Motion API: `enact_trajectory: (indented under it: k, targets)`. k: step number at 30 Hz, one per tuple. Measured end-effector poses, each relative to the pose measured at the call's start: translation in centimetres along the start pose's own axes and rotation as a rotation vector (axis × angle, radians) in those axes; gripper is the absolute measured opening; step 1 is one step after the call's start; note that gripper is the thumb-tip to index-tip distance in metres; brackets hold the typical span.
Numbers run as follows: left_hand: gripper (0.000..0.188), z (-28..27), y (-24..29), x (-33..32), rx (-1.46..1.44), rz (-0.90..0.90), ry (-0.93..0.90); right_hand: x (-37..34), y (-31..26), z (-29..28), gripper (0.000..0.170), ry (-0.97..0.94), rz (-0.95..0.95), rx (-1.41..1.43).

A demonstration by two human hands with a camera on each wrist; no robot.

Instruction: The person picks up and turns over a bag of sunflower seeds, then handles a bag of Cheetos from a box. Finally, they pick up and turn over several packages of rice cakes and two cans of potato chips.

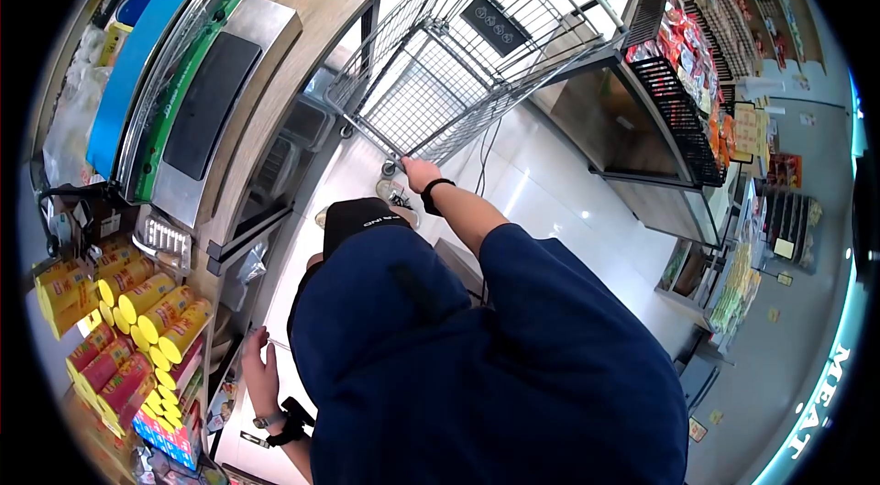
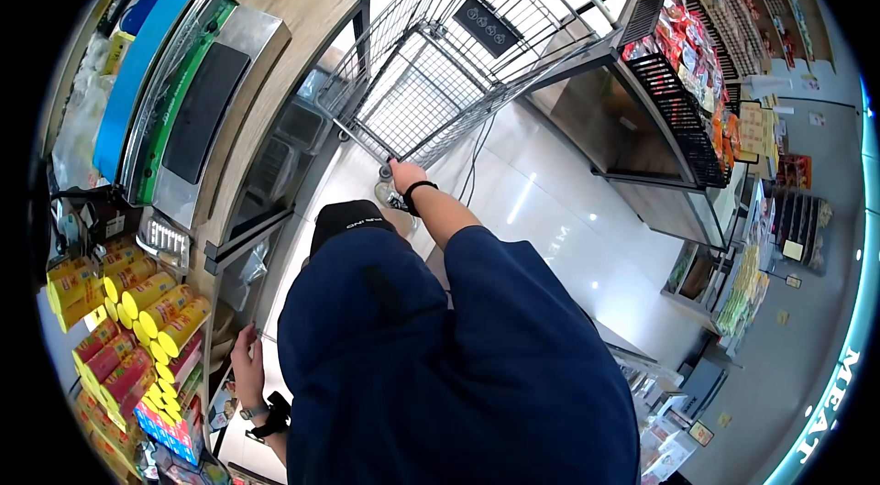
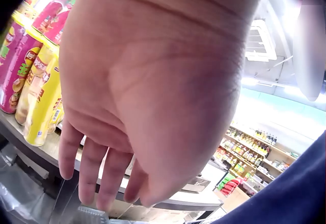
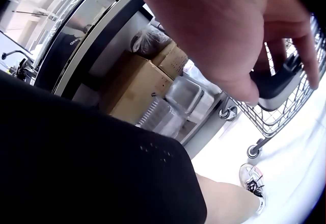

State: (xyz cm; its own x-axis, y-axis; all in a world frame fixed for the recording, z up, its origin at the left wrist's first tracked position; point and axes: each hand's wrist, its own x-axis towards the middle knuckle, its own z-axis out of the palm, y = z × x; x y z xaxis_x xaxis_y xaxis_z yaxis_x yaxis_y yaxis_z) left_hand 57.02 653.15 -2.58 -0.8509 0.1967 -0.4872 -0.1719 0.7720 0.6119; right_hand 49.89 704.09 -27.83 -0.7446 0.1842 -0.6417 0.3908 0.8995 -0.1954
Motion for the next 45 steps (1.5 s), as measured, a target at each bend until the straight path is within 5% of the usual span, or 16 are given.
enact_trajectory:
  k: [2, 5, 10, 14, 15, 17, 18, 19, 21, 23, 27, 31, 32, 35, 38, 45]
  targets:
    - [0.033, 1.3, 1.0, -0.7, -0.015, -0.012, 0.003, -0.7, 1.7, -0.9, 0.048, -0.023, -0.117, 0.056]
    - [0.033, 3.2, 3.2, -0.8, -0.051, -0.007, 0.015, -2.0, 4.9, -3.6, 0.039, 0.027, -0.126, 0.090]
    - [0.033, 5.2, 6.0, -0.1, -0.030, -0.015, -0.006, -3.5, 12.5, -7.7, 0.032, 0.706, -0.230, 0.261]
    - [0.034, 6.2, 9.1, 0.0, -0.067, -0.010, 0.046, -4.1, 16.5, -10.8, 0.036, 1.198, 0.074, 0.164]
    - [0.034, 6.3, 9.6, 0.0, -0.057, -0.014, 0.053, -3.1, 17.9, -9.8, 0.034, 1.164, 0.284, 0.287]
    - [0.034, 6.3, 10.6, 0.0, -0.046, -0.018, 0.055, 0.8, 23.3, -5.9, 0.038, 0.645, 0.664, 0.686]
    - [0.034, 6.3, 11.1, 0.0, -0.042, -0.025, 0.063, 4.5, 28.4, -2.1, 0.044, 0.205, 0.587, 0.498]
    - [0.034, 6.2, 11.4, -0.1, -0.028, -0.026, 0.062, 3.1, 28.3, -1.8, 0.036, 0.053, 0.697, 0.816]
    - [0.034, 5.9, 12.1, 0.0, -0.009, -0.028, 0.073, 7.7, 33.3, 5.9, 0.045, -0.046, 0.660, 0.807]
    - [0.034, 5.6, 12.9, -0.2, 0.017, -0.054, 0.097, 2.5, 28.4, 0.9, 0.067, -0.131, 0.715, 1.035]
    - [0.033, 6.2, 13.9, 0.0, 0.041, -0.147, 0.039, 4.2, 27.0, 3.2, 0.088, -0.279, 0.744, 1.218]
    - [0.034, 7.4, 14.3, 0.7, 0.076, -0.214, -0.047, 6.0, 24.9, 2.6, 0.114, -0.196, 0.721, 1.685]
    - [0.034, 7.7, 14.5, 0.9, 0.084, -0.225, -0.065, 10.6, 29.8, 9.5, 0.109, -0.171, 0.705, 1.666]
    - [0.034, 8.2, 14.7, 1.6, 0.092, -0.289, -0.079, 12.0, 30.4, 3.7, 0.105, 0.015, 0.578, 1.628]
    - [0.034, 8.4, 14.6, 2.0, 0.119, -0.352, -0.066, 14.5, 35.5, 1.4, 0.074, 0.276, 0.568, 1.410]
    - [0.035, 8.9, 13.1, -0.2, 0.063, -0.424, 0.025, 15.0, 44.7, -4.8, 0.045, 0.790, 0.522, 1.891]
